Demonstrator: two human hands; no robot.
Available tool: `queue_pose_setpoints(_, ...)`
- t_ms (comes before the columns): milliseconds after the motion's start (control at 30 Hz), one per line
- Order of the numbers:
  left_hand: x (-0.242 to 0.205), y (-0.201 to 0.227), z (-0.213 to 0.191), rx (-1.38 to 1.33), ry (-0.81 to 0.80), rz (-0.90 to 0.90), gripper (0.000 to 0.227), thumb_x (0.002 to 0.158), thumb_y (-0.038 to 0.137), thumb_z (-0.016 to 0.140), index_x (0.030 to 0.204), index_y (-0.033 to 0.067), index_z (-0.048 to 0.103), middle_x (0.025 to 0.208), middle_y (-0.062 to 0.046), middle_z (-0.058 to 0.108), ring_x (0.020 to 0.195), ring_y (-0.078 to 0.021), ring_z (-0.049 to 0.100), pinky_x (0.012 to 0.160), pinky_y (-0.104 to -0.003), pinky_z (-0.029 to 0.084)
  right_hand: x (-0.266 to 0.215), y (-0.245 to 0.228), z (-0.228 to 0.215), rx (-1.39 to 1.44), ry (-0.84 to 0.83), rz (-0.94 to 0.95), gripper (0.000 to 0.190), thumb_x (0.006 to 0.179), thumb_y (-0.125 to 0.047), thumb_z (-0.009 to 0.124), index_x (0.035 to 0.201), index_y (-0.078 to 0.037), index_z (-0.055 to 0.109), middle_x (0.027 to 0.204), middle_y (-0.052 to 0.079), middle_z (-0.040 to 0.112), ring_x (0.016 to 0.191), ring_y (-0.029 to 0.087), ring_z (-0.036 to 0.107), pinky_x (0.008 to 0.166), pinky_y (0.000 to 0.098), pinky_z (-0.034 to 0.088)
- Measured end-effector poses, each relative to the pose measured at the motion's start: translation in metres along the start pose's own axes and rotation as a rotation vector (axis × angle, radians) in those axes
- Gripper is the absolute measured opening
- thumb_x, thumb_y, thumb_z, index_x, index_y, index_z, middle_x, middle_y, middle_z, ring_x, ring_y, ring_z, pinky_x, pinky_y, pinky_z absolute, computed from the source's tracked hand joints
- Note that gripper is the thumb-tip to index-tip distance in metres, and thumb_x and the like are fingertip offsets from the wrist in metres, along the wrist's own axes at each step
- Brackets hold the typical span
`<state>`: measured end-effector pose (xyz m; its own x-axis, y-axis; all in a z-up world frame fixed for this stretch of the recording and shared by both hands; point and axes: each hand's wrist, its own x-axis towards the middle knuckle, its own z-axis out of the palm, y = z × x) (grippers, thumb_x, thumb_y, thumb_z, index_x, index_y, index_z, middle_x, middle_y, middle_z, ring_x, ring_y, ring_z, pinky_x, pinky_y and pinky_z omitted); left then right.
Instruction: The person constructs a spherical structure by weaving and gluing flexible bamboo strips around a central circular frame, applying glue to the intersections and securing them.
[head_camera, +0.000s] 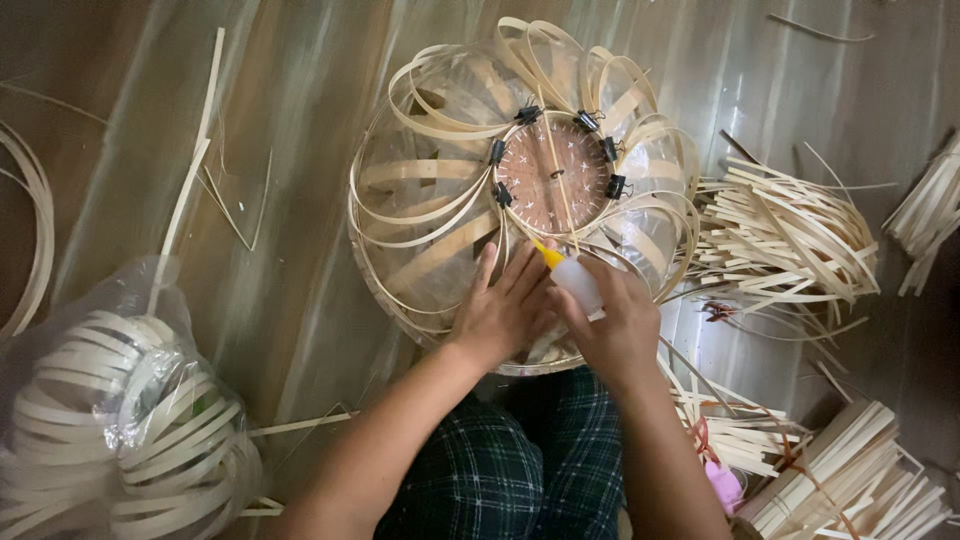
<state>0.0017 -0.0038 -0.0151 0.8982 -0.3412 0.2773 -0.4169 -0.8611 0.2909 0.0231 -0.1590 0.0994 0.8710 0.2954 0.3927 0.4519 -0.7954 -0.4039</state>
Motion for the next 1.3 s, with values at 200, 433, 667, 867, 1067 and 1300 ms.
queue_pose_setpoints(200,0.000,0.000,0.002,0.079,0.072,0.015,0.069,0.099,0.052,0.056,0.153,0.0114,0.048,0.164,-0.011,0.037,0.156,-0.0288,0.027,0.124,-0.066,0.011,0.011,-0.007,0.003,-0.031,0.029,-0.070,0.044,0.084,-0.028,0.086,0.117,-0.005,0.069,0.105,0.014,0.074,0.096,0.034,0.071,0.084,0.0428,0.056)
queue_pose_setpoints(433,0.000,0.000,0.002,0.102,0.031,0.034,0.065,0.099,0.051,0.052,0.149,0.0094,0.052,0.161,-0.013,0.041,0.154,-0.0307,0.029,0.122,-0.067,0.016,0.011,-0.009,0.006,-0.086,0.045,-0.075,0.042,0.084,-0.029,0.086,0.114,-0.004,0.070,0.099,0.015,0.074,0.091,0.035,0.070,0.082,0.0425,0.056)
queue_pose_setpoints(667,0.002,0.001,-0.003,0.095,0.027,0.020,0.065,0.100,0.052,0.051,0.150,0.0109,0.050,0.161,-0.013,0.039,0.154,-0.0307,0.027,0.122,-0.066,0.017,0.006,-0.006,0.005,-0.066,0.033,-0.001,0.042,0.084,-0.028,0.085,0.117,-0.006,0.070,0.100,0.016,0.074,0.089,0.034,0.071,0.079,0.0426,0.057)
queue_pose_setpoints(867,0.002,0.001,-0.006,0.069,0.010,0.013,0.067,0.098,0.053,0.055,0.151,0.0122,0.049,0.160,-0.014,0.037,0.153,-0.0298,0.027,0.122,-0.067,0.017,-0.001,-0.002,-0.004,-0.069,-0.026,0.134,0.040,0.084,-0.028,0.084,0.116,-0.008,0.071,0.099,0.017,0.074,0.082,0.033,0.071,0.073,0.0427,0.057)
queue_pose_setpoints(1067,0.001,0.000,-0.007,0.069,0.044,0.016,0.064,0.098,0.051,0.057,0.151,0.0151,0.051,0.163,-0.010,0.036,0.155,-0.0269,0.027,0.123,-0.065,0.018,0.001,-0.001,-0.002,-0.109,0.001,0.091,0.041,0.084,-0.032,0.086,0.114,-0.008,0.071,0.097,0.016,0.074,0.086,0.035,0.071,0.076,0.0433,0.056)
queue_pose_setpoints(1300,0.002,0.000,-0.007,0.052,0.025,0.011,0.063,0.097,0.048,0.059,0.150,0.0147,0.051,0.162,-0.010,0.036,0.154,-0.0291,0.029,0.122,-0.066,0.018,-0.001,0.002,-0.002,-0.077,0.012,0.031,0.036,0.087,-0.027,0.083,0.115,-0.007,0.071,0.099,0.015,0.074,0.090,0.035,0.072,0.079,0.0425,0.057)
